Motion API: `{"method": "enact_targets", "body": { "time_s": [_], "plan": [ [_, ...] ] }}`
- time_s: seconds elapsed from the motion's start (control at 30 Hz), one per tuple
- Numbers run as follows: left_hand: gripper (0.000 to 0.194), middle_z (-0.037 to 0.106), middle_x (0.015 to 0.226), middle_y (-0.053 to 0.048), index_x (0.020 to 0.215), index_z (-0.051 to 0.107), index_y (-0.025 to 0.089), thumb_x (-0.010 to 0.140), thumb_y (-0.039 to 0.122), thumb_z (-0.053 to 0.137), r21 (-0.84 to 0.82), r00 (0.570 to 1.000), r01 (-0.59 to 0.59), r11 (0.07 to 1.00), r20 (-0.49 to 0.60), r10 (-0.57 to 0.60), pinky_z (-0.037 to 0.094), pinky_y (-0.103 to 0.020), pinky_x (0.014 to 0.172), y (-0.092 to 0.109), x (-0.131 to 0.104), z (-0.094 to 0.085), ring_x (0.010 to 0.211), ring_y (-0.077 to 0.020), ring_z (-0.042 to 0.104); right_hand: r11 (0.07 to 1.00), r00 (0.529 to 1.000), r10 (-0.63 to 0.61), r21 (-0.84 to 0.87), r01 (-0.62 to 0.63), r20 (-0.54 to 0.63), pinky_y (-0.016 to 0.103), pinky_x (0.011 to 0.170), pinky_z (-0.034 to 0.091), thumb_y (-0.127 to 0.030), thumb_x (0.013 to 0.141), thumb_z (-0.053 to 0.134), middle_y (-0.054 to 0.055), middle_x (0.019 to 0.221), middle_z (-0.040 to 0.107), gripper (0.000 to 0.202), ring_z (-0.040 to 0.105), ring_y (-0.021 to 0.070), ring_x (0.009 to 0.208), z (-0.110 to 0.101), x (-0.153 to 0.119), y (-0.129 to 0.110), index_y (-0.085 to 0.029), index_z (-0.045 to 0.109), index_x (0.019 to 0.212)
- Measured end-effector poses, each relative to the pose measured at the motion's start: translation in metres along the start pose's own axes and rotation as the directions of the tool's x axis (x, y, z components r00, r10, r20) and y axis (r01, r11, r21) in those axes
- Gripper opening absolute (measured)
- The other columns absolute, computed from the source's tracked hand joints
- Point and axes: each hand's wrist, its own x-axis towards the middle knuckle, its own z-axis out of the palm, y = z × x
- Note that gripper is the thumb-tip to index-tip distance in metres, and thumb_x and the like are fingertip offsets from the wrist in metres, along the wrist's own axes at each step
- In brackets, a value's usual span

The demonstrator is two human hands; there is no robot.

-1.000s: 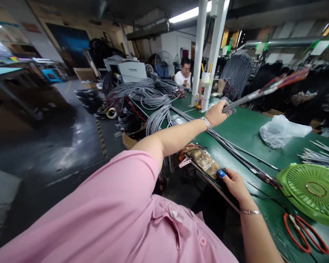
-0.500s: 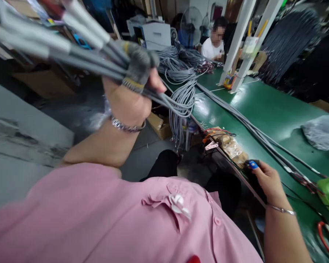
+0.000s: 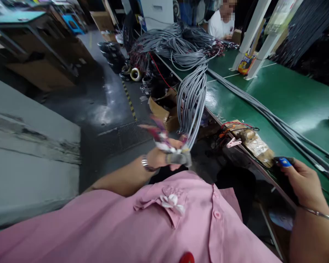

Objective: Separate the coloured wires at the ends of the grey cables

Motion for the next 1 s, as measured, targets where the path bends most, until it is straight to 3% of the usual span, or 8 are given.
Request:
{"method": "enact_targets", "body": {
  "time_s": [0.03,0.1,0.23,0.3,0.37,0.53,0.77,1.0],
  "plan": [
    [0.049,0.054,0.038,-0.001,0.045,0.058,0.017,0.034,0.055,0.088,0.023,0.989,0.054,0.998,0.14,-0.057,0.037,-0.026,0.033,-0.014,0.011,0.007,0.031,-0.0133,0.046,1.0,1.0,-0.004,-0.02,0.004,-0.006,0.032,0.047,0.037,-0.047,0.083,0.062,0.007,0.064,0.066,0.026,0.055,0.0186,0.05,0.001,0.001,0.0,-0.024,0.072,0.09],
    [0.05,0.053,0.039,-0.001,0.054,0.063,0.015,0.051,0.061,0.082,0.077,0.839,0.222,0.972,0.493,-0.23,0.036,-0.024,0.036,-0.042,0.033,0.021,0.031,-0.0104,0.044,0.995,0.999,-0.027,-0.101,0.024,-0.025,0.033,0.05,0.036,-0.045,0.084,0.061,0.006,0.068,0.067,0.025,0.057,0.0195,0.054,0.004,-0.004,-0.008,-0.024,0.071,0.092],
    [0.05,0.053,0.045,0.001,0.072,0.068,0.013,0.058,0.059,0.08,0.08,0.765,0.328,0.941,0.562,-0.314,0.038,-0.022,0.041,-0.08,0.057,0.037,0.038,-0.0097,0.048,0.871,0.924,-0.3,-0.464,0.163,-0.238,0.035,0.056,0.032,-0.042,0.086,0.057,0.008,0.07,0.06,0.027,0.05,0.0197,0.062,0.024,-0.042,-0.063,-0.02,0.062,0.072],
    [0.048,0.054,0.047,0.002,0.075,0.068,0.012,0.059,0.056,0.08,0.077,0.758,0.336,0.939,0.569,-0.318,0.037,-0.022,0.041,-0.086,0.061,0.04,0.039,-0.0092,0.049,0.933,0.922,-0.325,-0.231,0.277,-0.209,0.033,0.063,0.04,-0.039,0.088,0.056,0.007,0.077,0.063,0.022,0.055,0.0204,0.069,0.049,-0.067,-0.099,-0.021,0.067,0.087],
    [0.045,0.055,0.049,0.002,0.078,0.066,0.012,0.061,0.052,0.081,0.075,0.761,0.329,0.941,0.569,-0.311,0.038,-0.021,0.042,-0.086,0.061,0.042,0.041,-0.0096,0.051,0.95,0.954,-0.297,0.096,0.298,-0.029,0.033,0.069,0.046,-0.038,0.09,0.055,0.007,0.085,0.067,0.022,0.061,0.0217,0.076,0.08,-0.087,-0.129,-0.023,0.068,0.098],
    [0.043,0.062,0.055,0.0,0.081,0.062,0.014,0.061,0.045,0.083,0.069,0.812,0.334,0.94,0.486,-0.324,0.039,-0.019,0.041,-0.088,0.064,0.048,0.046,-0.0121,0.058,0.8,0.916,-0.186,0.596,-0.07,0.357,0.029,0.064,0.049,-0.046,0.086,0.061,0.005,0.088,0.068,0.033,0.06,0.0177,0.072,0.141,-0.088,-0.16,-0.022,0.063,0.108],
    [0.042,0.062,0.063,0.001,0.081,0.066,0.012,0.055,0.037,0.088,0.065,0.85,0.24,0.969,0.467,-0.242,0.038,-0.018,0.044,-0.091,0.061,0.057,0.046,-0.0053,0.048,0.661,0.878,-0.079,0.684,-0.309,0.473,0.023,0.044,0.031,-0.057,0.072,0.073,-0.006,0.057,0.051,0.044,0.036,0.0077,0.046,0.161,-0.061,-0.166,-0.018,0.063,0.09],
    [0.038,0.068,0.068,-0.004,0.079,0.069,0.012,0.063,0.044,0.083,0.051,0.86,0.264,0.963,0.44,-0.259,0.05,-0.024,0.057,-0.091,0.059,0.057,0.058,-0.0128,0.061,0.656,0.908,-0.103,0.714,-0.244,0.405,0.025,0.054,0.041,-0.051,0.081,0.067,0.0,0.067,0.061,0.031,0.053,0.0136,0.059,0.163,-0.067,-0.152,-0.019,0.066,0.081]
  ]
}}
